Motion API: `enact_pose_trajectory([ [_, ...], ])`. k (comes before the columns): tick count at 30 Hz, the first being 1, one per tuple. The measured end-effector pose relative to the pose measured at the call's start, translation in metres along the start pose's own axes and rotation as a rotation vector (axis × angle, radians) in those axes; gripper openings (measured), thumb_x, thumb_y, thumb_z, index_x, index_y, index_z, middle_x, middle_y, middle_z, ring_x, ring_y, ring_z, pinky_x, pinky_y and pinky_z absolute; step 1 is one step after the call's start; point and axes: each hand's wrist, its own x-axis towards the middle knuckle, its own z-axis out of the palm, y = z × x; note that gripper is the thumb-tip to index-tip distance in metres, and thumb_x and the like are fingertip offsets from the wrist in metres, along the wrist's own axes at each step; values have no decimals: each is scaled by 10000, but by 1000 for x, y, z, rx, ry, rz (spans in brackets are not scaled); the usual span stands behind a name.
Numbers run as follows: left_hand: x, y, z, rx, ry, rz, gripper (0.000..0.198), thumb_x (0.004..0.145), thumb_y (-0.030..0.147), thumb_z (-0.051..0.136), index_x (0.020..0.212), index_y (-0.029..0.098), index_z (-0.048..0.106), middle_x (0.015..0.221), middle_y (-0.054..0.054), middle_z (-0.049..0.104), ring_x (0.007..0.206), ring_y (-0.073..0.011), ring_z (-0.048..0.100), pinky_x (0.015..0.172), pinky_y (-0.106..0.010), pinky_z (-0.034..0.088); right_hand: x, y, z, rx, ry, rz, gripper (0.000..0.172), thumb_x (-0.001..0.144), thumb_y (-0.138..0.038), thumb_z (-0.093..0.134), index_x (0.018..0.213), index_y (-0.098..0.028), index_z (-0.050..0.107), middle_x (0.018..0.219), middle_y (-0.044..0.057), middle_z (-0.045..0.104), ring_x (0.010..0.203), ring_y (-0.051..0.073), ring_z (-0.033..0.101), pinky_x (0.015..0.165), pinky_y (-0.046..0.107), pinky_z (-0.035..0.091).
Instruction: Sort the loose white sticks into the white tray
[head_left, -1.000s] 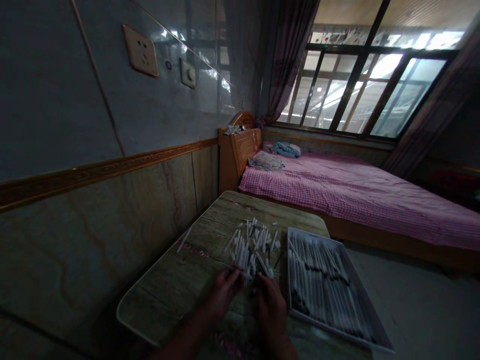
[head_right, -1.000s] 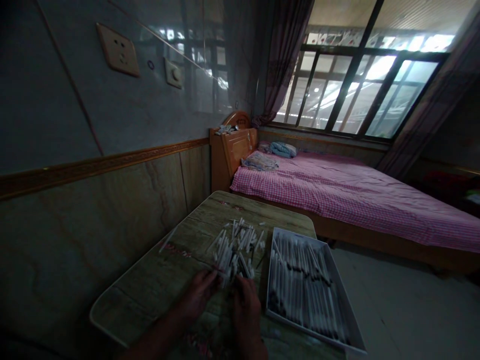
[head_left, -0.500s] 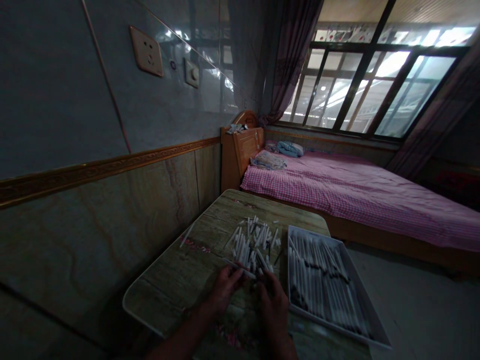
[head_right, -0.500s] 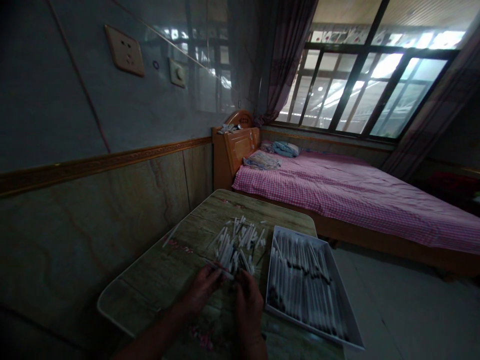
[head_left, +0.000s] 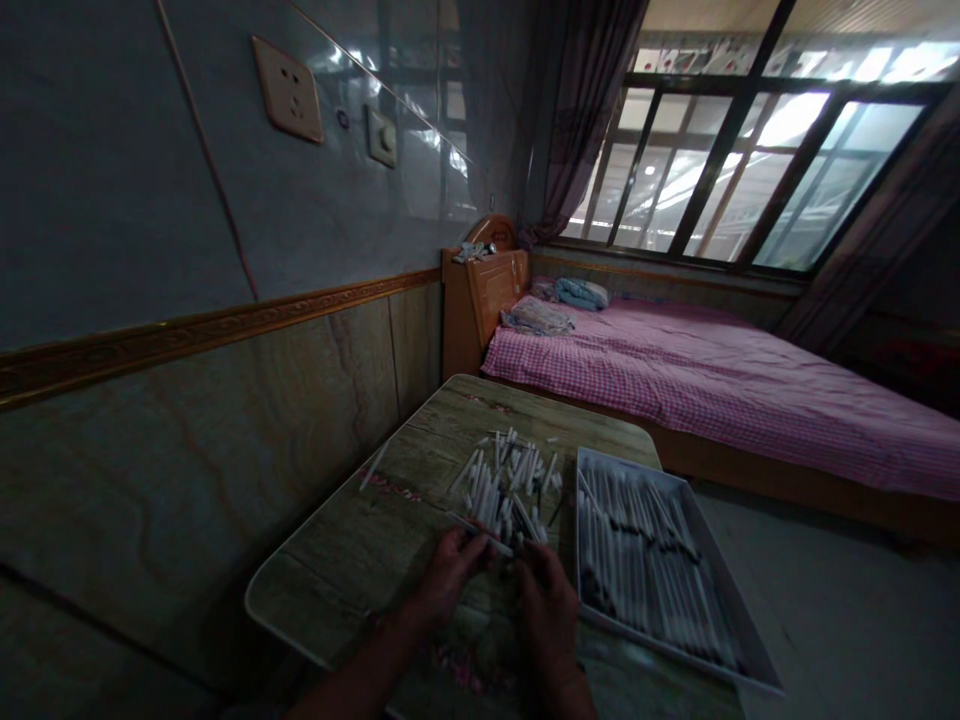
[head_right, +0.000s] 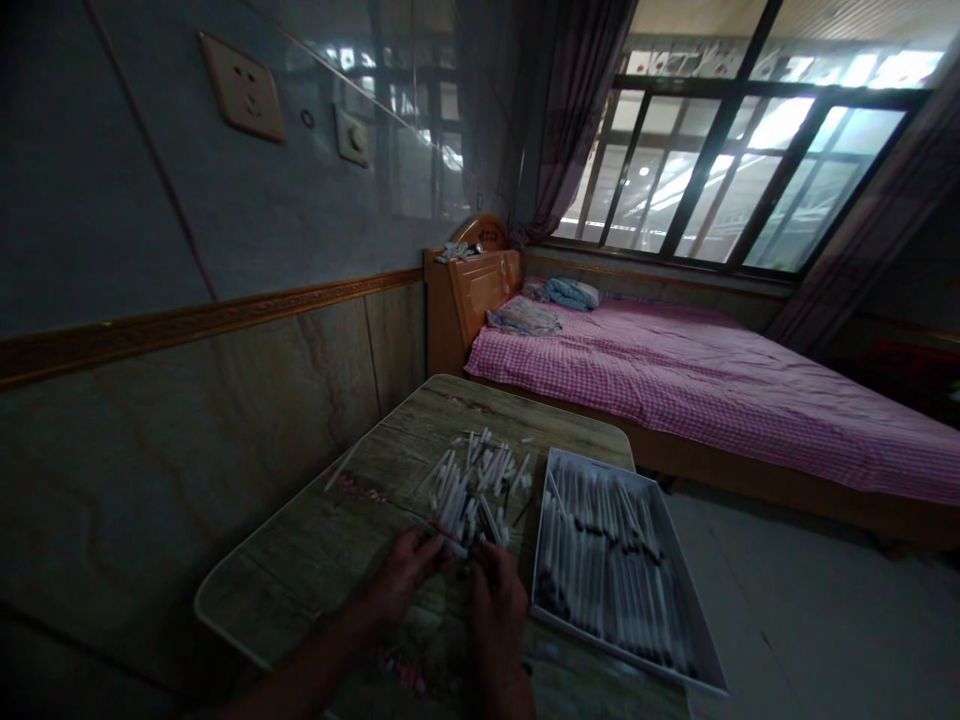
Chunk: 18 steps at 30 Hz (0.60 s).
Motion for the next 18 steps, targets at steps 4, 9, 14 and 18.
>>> enact_pose_trajectory([
  [4,-2,2,2,14,-17,13,418,503,338,900,783,143,659,710,-17,691,609,-149,631,590,-259,490,0,2,0,-12,-19,-15,278,824,-330,597,1046,-192,691,1000,68,740,905,209,701,813,313,559],
  [9,-4,5,3,13,-44,-5,405,525,336,893,795,146,658,705,-17,694,612,-148,638,594,-253,488,0,4,2,-42,-45,-84,298,824,-302,593,1086,-195,685,1018,65,736,903,201,694,801,306,559],
  [14,-1,3,-1,-59,6,-34,444,475,311,918,798,146,661,736,-17,713,641,-152,661,626,-260,512,1,-7,1,-105,-80,-195,290,882,-268,505,1107,-209,679,1039,71,708,967,191,660,853,311,529],
  [18,0,4,-1,-117,28,-45,401,509,270,910,805,147,669,736,-7,715,669,-153,676,652,-260,524,2,-11,-1,-122,-71,-170,233,895,-285,497,994,-219,698,966,58,708,917,189,659,825,297,521],
])
